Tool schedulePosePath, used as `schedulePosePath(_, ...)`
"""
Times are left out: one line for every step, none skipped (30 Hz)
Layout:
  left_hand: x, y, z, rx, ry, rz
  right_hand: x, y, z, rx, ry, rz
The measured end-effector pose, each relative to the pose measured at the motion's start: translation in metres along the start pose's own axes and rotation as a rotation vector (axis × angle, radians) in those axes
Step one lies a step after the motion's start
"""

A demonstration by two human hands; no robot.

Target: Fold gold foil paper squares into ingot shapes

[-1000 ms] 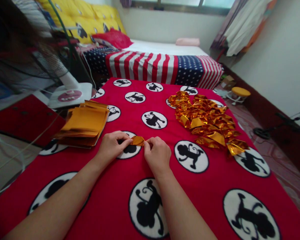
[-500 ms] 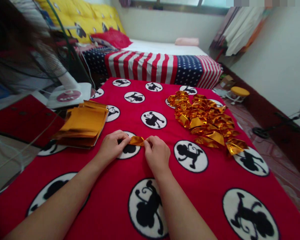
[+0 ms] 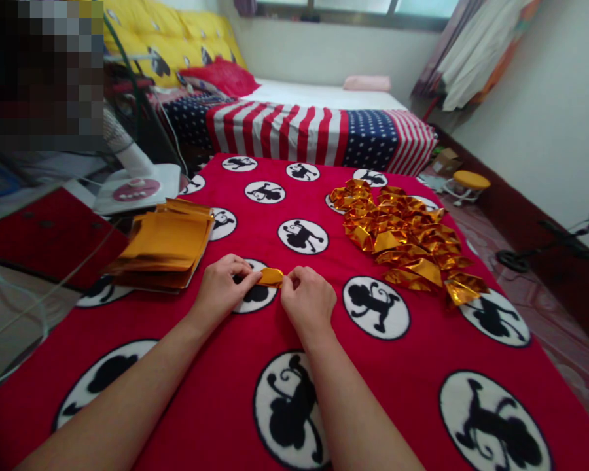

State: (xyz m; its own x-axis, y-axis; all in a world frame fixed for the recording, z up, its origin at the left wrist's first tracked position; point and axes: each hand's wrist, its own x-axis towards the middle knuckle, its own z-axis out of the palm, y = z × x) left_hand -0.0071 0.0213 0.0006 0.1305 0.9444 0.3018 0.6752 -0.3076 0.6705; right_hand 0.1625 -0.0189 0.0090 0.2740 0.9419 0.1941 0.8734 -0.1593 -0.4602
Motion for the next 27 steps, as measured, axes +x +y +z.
schedulePosePath(0.0002, -0.0002, -0.0002, -0.006, 0.003, -0.004, 0.0001, 0.0, 0.0003, 0.003, 0.003, 0.002)
schedulePosePath(0.0003, -0.0003, -0.0005, -0.009, 0.006, -0.01, 0.0001, 0.0, 0.0005, 0.006, 0.005, 0.004)
schedulePosePath(0.0004, -0.0004, -0.0007, -0.008, 0.01, -0.017, 0.0002, 0.0, 0.0007, 0.009, 0.005, 0.008)
schedulePosePath(0.0005, -0.0005, -0.0009, -0.004, 0.013, -0.024, 0.0004, 0.0, 0.0007, 0.009, 0.005, 0.015)
schedulePosePath(0.0007, -0.0006, -0.001, 0.002, 0.015, -0.03, 0.0005, -0.0001, 0.0007, 0.009, 0.006, 0.022)
schedulePosePath(0.0008, -0.0006, -0.0009, 0.008, 0.015, -0.034, 0.0007, -0.0001, 0.0006, 0.009, 0.006, 0.028)
schedulePosePath(0.001, -0.0007, -0.0008, 0.013, 0.013, -0.035, 0.0009, -0.0001, 0.0004, 0.01, 0.007, 0.032)
schedulePosePath(0.0013, -0.0007, -0.0005, 0.019, 0.01, -0.035, 0.001, -0.0001, 0.0002, 0.011, 0.009, 0.034)
schedulePosePath(0.0015, -0.0009, -0.0002, 0.026, 0.009, -0.034, 0.0011, -0.0001, 0.0, 0.012, 0.01, 0.037)
schedulePosePath(0.0017, -0.001, 0.0002, 0.033, 0.007, -0.033, 0.0012, -0.0001, -0.0001, 0.012, 0.009, 0.039)
schedulePosePath(0.0019, -0.0012, 0.0006, 0.039, 0.005, -0.032, 0.0012, -0.0001, -0.0003, 0.013, 0.006, 0.043)
schedulePosePath(0.002, -0.0014, 0.001, 0.043, 0.003, -0.032, 0.0012, -0.0002, -0.0003, 0.013, 0.003, 0.05)
schedulePosePath(0.002, -0.0017, 0.0013, 0.044, 0.001, -0.031, 0.0012, -0.0002, -0.0004, 0.013, -0.001, 0.057)
schedulePosePath(0.002, -0.002, 0.0016, 0.043, 0.0, -0.03, 0.0011, -0.0003, -0.0004, 0.013, -0.003, 0.062)
schedulePosePath(0.0019, -0.0022, 0.0019, 0.043, -0.001, -0.029, 0.0011, -0.0003, -0.0003, 0.012, -0.005, 0.066)
schedulePosePath(0.0017, -0.0025, 0.0021, 0.043, -0.002, -0.028, 0.001, -0.0004, -0.0002, 0.012, -0.005, 0.068)
schedulePosePath(0.0016, -0.0027, 0.0023, 0.043, -0.003, -0.025, 0.001, -0.0005, -0.0001, 0.012, -0.004, 0.069)
schedulePosePath(0.0014, -0.0029, 0.0025, 0.044, -0.003, -0.023, 0.001, -0.0005, -0.0001, 0.012, -0.004, 0.07)
schedulePosePath(0.0013, -0.0031, 0.0026, 0.046, -0.003, -0.022, 0.0011, -0.0007, -0.0001, 0.01, -0.005, 0.072)
schedulePosePath(0.0011, -0.0032, 0.0026, 0.047, -0.002, -0.022, 0.0011, -0.0008, -0.0002, 0.009, -0.007, 0.075)
schedulePosePath(0.0011, -0.0033, 0.0026, 0.048, -0.002, -0.023, 0.0012, -0.001, -0.0005, 0.008, -0.011, 0.078)
schedulePosePath(0.001, -0.0033, 0.0026, 0.049, -0.004, -0.024, 0.0012, -0.0013, -0.0008, 0.007, -0.015, 0.08)
schedulePosePath(0.001, -0.0033, 0.0025, 0.051, -0.005, -0.026, 0.0012, -0.0016, -0.0013, 0.008, -0.021, 0.082)
schedulePosePath(0.001, -0.0032, 0.0024, 0.053, -0.007, -0.026, 0.0011, -0.0019, -0.0018, 0.01, -0.027, 0.083)
schedulePosePath(0.001, -0.0032, 0.0023, 0.055, -0.008, -0.025, 0.001, -0.0022, -0.0023, 0.012, -0.032, 0.084)
schedulePosePath(0.0009, -0.0031, 0.0022, 0.06, -0.008, -0.024, 0.0007, -0.0025, -0.0027, 0.013, -0.034, 0.083)
schedulePosePath(0.0009, -0.0029, 0.0021, 0.065, -0.008, -0.022, 0.0004, -0.0028, -0.0031, 0.013, -0.035, 0.08)
